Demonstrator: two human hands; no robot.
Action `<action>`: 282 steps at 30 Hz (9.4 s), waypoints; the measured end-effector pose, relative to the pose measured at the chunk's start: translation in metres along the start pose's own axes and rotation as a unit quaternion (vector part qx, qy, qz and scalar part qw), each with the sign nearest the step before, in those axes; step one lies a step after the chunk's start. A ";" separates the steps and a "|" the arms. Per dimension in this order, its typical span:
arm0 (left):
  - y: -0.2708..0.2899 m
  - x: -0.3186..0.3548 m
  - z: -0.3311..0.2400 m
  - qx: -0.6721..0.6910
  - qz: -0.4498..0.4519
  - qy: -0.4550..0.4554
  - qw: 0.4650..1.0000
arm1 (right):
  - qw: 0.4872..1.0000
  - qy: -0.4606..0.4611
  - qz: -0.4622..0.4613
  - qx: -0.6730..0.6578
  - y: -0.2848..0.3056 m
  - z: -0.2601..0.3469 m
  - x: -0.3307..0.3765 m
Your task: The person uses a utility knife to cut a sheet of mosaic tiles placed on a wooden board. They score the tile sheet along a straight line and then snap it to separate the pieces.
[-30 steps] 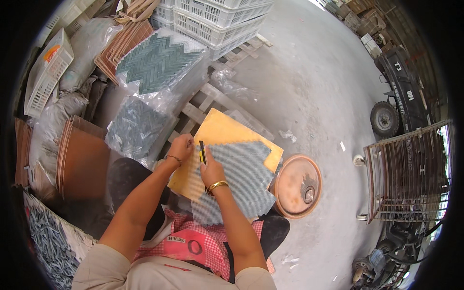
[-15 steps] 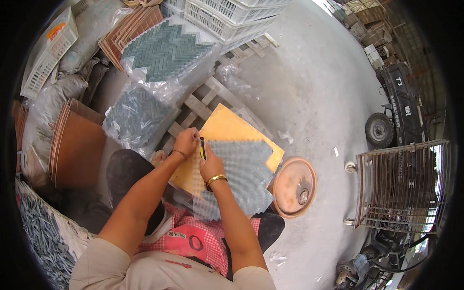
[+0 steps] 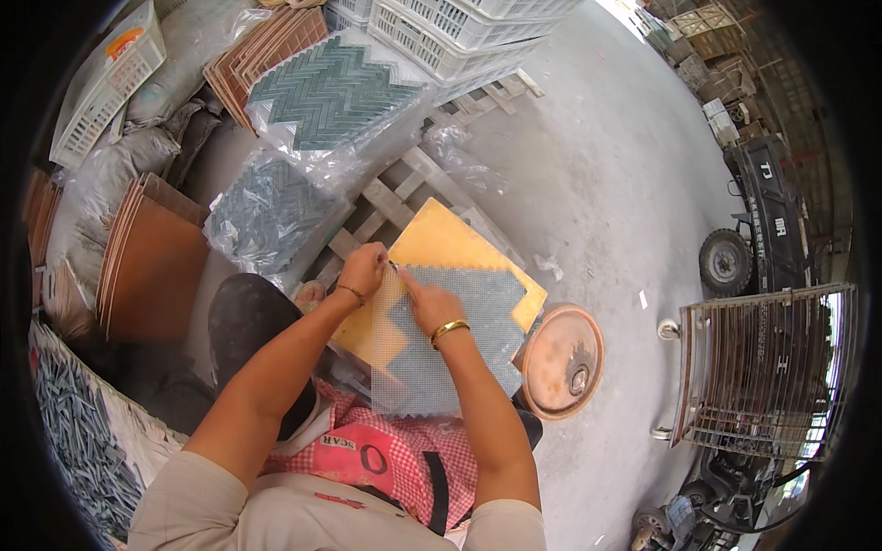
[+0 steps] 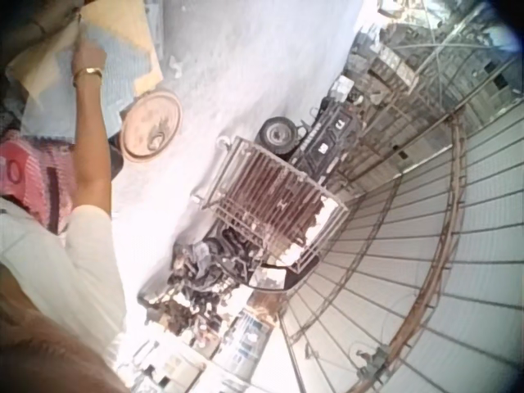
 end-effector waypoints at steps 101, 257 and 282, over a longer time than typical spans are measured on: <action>-0.022 0.018 -0.007 0.008 0.079 -0.030 0.996 | 0.947 -0.176 -0.117 -0.243 -0.045 0.033 0.071; -0.014 0.104 -0.043 -0.035 0.009 -0.151 0.988 | 0.950 -0.238 -0.076 -0.188 -0.076 0.045 0.151; 0.010 0.124 -0.034 -0.093 0.094 -0.039 0.990 | 0.823 -0.261 -0.147 -0.482 -0.057 0.005 0.221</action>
Point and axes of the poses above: each hand's wrist, its own x-axis away from the middle knuckle, its own y-axis out of the back of the hand, z = x × y, the point moved 9 cm from there along -x, towards the middle knuckle, and after that the axes turned 11 degrees about -x, right-handed, at the moved point
